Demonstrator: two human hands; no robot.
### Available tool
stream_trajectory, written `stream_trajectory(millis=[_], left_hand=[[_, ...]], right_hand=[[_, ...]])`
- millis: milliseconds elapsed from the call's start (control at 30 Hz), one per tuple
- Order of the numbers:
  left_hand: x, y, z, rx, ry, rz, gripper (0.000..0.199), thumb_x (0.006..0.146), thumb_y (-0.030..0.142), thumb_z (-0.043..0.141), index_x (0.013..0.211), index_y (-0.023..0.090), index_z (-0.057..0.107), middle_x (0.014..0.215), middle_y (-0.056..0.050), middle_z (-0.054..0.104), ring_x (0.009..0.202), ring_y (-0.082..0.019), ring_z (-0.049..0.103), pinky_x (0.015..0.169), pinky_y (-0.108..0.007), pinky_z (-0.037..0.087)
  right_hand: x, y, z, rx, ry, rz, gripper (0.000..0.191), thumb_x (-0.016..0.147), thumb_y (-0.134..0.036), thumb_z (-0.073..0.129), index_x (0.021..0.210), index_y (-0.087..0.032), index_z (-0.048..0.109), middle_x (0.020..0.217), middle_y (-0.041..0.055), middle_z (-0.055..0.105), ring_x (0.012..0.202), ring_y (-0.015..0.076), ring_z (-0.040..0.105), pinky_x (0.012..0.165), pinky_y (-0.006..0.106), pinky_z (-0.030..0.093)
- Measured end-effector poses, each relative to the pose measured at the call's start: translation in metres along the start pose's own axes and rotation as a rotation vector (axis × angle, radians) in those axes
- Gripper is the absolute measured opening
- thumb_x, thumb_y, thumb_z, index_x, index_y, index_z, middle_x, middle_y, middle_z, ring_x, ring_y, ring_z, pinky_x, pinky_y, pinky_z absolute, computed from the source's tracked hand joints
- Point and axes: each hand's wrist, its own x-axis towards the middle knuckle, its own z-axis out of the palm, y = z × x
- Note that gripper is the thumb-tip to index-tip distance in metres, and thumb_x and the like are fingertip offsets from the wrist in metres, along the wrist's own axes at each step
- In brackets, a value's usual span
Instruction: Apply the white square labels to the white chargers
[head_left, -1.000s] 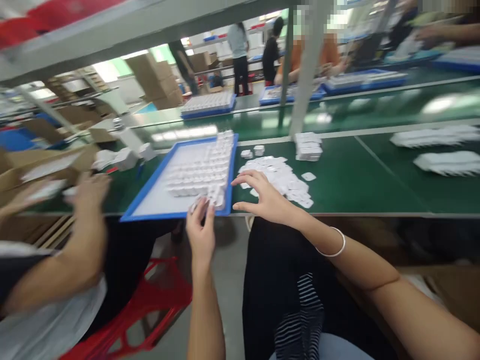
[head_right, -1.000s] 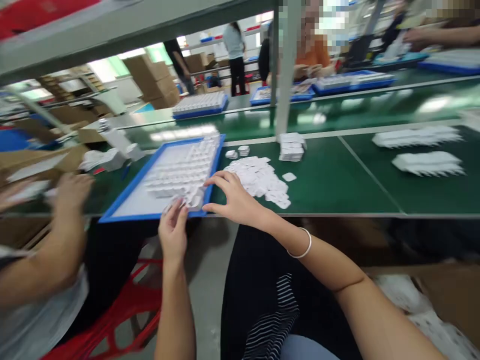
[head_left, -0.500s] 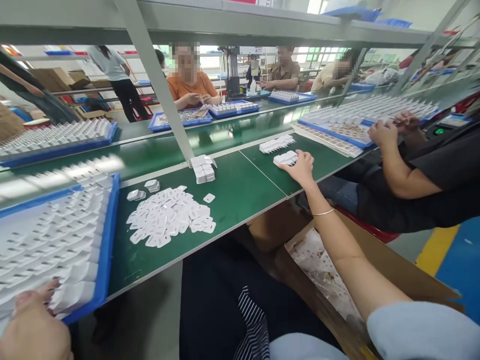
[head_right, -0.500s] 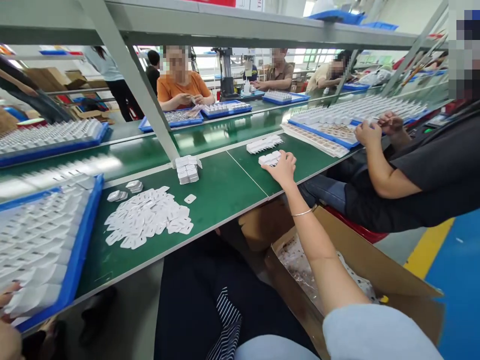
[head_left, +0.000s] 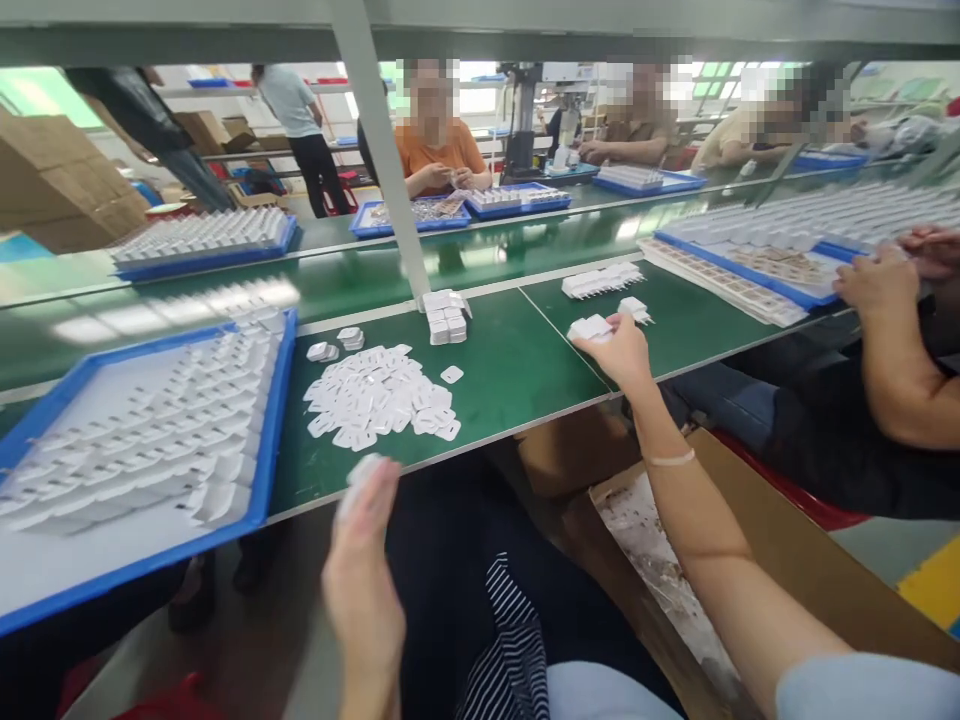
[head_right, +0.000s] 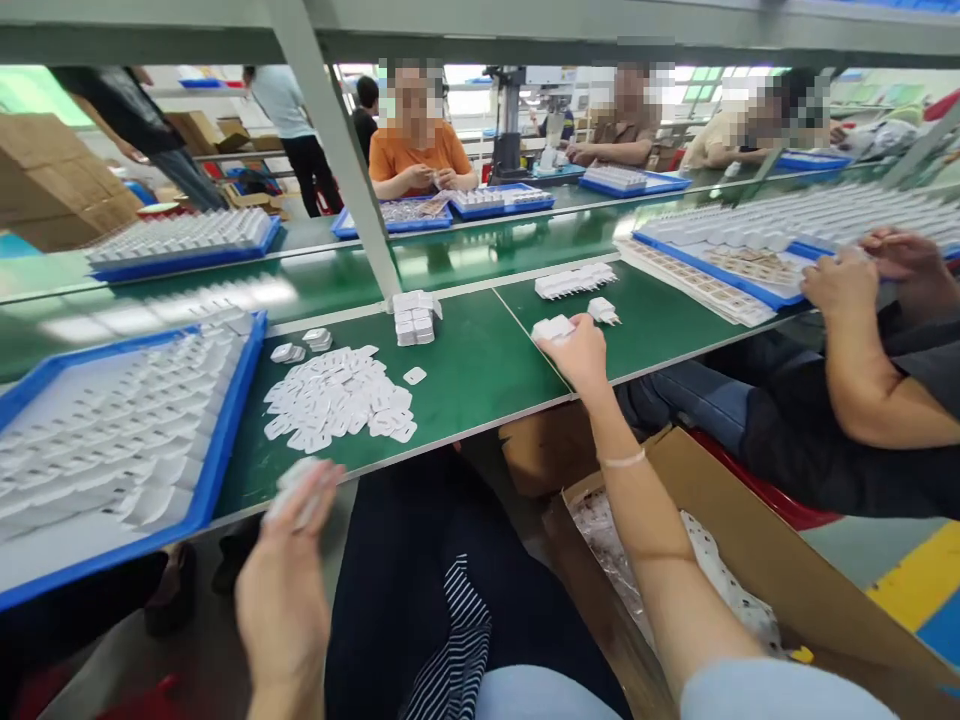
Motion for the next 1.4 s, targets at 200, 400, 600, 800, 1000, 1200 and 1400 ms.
stream_trajectory(millis=[200,400,600,800,1000,1200,1400], left_hand=[[-0.016,0.004,0.051,-0.313,-0.21,-0.403,0.06,0.082,0.05,0.072,0.133,0.019,0.063,0.14,-0.012,0.061,0.133,-0.032,0.056,0.117,-0.044,0.042],[-0.023,0.027,0.045,-0.362,-0.13,-0.455,0.061,0.069,0.029,0.085,0.127,0.02,0.067,0.132,-0.012,0.067,0.122,-0.031,0.064,0.105,-0.039,0.052],[-0.021,0.024,0.035,-0.549,-0.158,-0.408,0.05,0.068,0.024,0.083,0.117,0.019,0.074,0.124,-0.012,0.072,0.119,-0.033,0.066,0.101,-0.041,0.055],[-0.022,0.017,0.028,-0.416,-0.098,-0.324,0.045,0.07,0.021,0.084,0.114,0.02,0.075,0.12,-0.011,0.073,0.117,-0.031,0.067,0.1,-0.038,0.056],[-0.021,0.02,0.011,-0.165,-0.302,-0.087,0.044,0.076,0.023,0.078,0.12,0.024,0.073,0.125,-0.01,0.071,0.119,-0.033,0.066,0.107,-0.048,0.051],[-0.016,0.032,0.0,0.116,-0.485,0.034,0.042,0.071,0.021,0.081,0.112,0.023,0.076,0.112,-0.01,0.076,0.105,-0.027,0.071,0.094,-0.04,0.058],[-0.02,0.034,-0.005,0.112,-0.463,-0.067,0.041,0.071,0.02,0.082,0.111,0.022,0.076,0.121,-0.011,0.073,0.114,-0.03,0.068,0.101,-0.043,0.054]], right_hand=[[-0.193,-0.064,0.016,0.555,-0.236,-0.372,0.064,0.073,-0.027,0.08,0.129,-0.024,0.05,0.124,0.0131,0.062,0.114,0.0302,0.063,0.098,0.049,0.053],[-0.267,-0.085,0.024,0.735,-0.254,-0.397,0.07,0.078,-0.011,0.066,0.139,-0.032,0.043,0.135,0.0126,0.054,0.128,0.0327,0.054,0.106,0.059,0.048],[-0.263,-0.077,0.021,0.712,-0.359,-0.555,0.082,0.078,-0.01,0.07,0.148,-0.034,0.035,0.144,0.0124,0.047,0.136,0.034,0.047,0.111,0.062,0.043],[-0.259,-0.067,0.019,0.719,-0.382,-0.653,0.076,0.078,-0.012,0.072,0.145,-0.033,0.042,0.14,0.0129,0.053,0.131,0.0343,0.052,0.107,0.063,0.046],[-0.203,-0.079,0.007,0.91,-0.549,-0.348,0.018,0.09,-0.027,0.064,0.108,-0.028,0.066,0.101,0.0073,0.069,0.096,0.0242,0.066,0.083,0.042,0.057],[-0.151,-0.104,0.013,0.775,-1.211,-0.244,0.015,0.08,-0.034,0.078,0.08,-0.02,0.073,0.075,0.0015,0.069,0.066,0.0151,0.062,0.06,0.028,0.052],[-0.144,-0.1,0.006,0.567,-0.747,-0.569,0.01,0.089,-0.027,0.069,0.08,-0.023,0.074,0.081,0.002,0.074,0.072,0.0169,0.065,0.064,0.03,0.049]])
